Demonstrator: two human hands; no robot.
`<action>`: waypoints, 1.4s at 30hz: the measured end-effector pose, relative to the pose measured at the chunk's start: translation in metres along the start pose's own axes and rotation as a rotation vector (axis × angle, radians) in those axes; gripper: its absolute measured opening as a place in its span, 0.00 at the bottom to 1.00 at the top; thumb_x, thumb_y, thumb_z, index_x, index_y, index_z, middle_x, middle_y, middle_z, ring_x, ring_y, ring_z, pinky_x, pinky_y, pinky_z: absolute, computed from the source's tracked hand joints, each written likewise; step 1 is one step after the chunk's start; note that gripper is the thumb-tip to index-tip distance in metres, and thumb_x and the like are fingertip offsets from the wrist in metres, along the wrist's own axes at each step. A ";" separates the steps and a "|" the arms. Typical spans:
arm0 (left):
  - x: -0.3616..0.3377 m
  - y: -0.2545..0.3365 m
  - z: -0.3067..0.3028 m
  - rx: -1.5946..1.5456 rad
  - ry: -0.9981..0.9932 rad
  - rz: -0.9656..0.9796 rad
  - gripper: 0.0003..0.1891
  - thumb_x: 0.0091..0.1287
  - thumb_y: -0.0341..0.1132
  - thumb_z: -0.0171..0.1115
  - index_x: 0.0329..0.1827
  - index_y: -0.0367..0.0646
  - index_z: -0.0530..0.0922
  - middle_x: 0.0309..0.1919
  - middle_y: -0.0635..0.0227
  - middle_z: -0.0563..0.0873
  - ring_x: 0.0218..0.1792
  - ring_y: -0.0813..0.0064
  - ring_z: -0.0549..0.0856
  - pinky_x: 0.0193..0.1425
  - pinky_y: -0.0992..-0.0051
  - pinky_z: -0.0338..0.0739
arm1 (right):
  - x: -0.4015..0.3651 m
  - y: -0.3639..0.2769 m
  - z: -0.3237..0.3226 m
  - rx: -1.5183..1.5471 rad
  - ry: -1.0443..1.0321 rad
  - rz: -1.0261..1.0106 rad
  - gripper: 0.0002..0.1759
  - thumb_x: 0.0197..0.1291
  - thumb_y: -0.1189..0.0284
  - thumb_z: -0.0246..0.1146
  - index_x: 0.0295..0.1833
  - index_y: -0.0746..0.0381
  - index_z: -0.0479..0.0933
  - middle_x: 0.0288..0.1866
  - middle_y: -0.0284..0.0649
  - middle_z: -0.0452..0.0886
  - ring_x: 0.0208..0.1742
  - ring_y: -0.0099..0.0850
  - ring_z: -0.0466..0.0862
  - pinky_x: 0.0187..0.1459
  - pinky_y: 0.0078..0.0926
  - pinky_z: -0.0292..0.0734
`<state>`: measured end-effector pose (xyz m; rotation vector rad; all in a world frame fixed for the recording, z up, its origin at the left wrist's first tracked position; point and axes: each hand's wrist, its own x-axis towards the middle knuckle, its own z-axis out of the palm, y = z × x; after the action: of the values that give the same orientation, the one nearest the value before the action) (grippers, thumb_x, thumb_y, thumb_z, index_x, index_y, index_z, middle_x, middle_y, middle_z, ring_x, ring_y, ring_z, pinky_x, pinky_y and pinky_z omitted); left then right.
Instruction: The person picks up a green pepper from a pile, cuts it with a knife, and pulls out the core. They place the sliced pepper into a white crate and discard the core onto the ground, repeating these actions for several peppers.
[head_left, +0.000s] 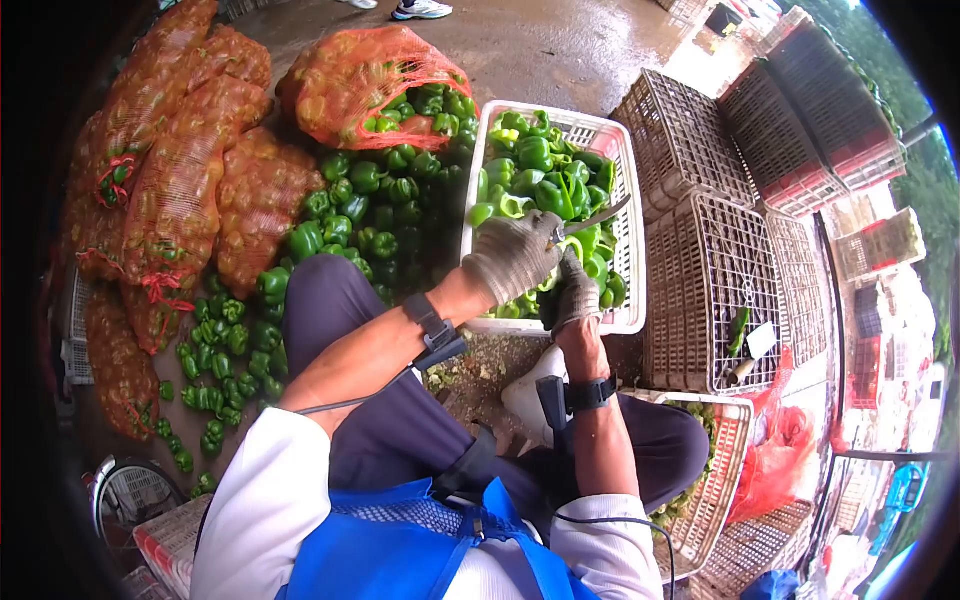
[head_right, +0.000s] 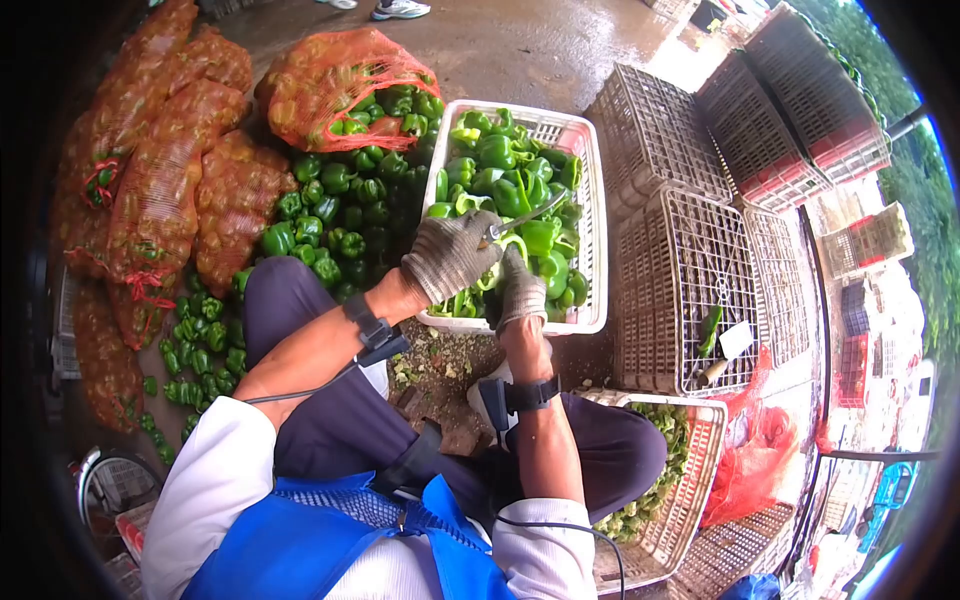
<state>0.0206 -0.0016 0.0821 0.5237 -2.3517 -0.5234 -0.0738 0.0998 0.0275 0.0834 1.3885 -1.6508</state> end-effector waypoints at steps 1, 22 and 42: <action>-0.002 -0.001 0.001 0.017 -0.003 0.008 0.13 0.54 0.39 0.67 0.39 0.47 0.77 0.26 0.61 0.84 0.27 0.55 0.84 0.32 0.60 0.78 | 0.002 0.003 0.003 0.021 -0.014 -0.026 0.10 0.65 0.64 0.59 0.44 0.57 0.79 0.28 0.29 0.77 0.24 0.22 0.75 0.22 0.18 0.71; 0.011 -0.025 -0.010 -0.181 -0.185 -0.299 0.19 0.51 0.44 0.71 0.43 0.45 0.78 0.30 0.58 0.85 0.35 0.54 0.85 0.39 0.62 0.79 | -0.026 0.015 -0.015 -0.436 -0.392 -0.366 0.07 0.53 0.84 0.63 0.39 0.65 0.80 0.34 0.36 0.82 0.36 0.22 0.79 0.40 0.23 0.76; 0.013 -0.016 -0.019 -0.119 0.022 -0.352 0.20 0.52 0.41 0.70 0.46 0.44 0.77 0.27 0.56 0.84 0.31 0.54 0.85 0.36 0.64 0.79 | -0.045 0.000 0.018 -0.139 -0.150 -0.085 0.10 0.52 0.72 0.68 0.36 0.67 0.77 0.18 0.39 0.76 0.11 0.29 0.73 0.14 0.23 0.67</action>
<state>0.0282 -0.0254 0.0945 0.8882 -2.1998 -0.8075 -0.0404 0.1119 0.0599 -0.1788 1.4039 -1.5901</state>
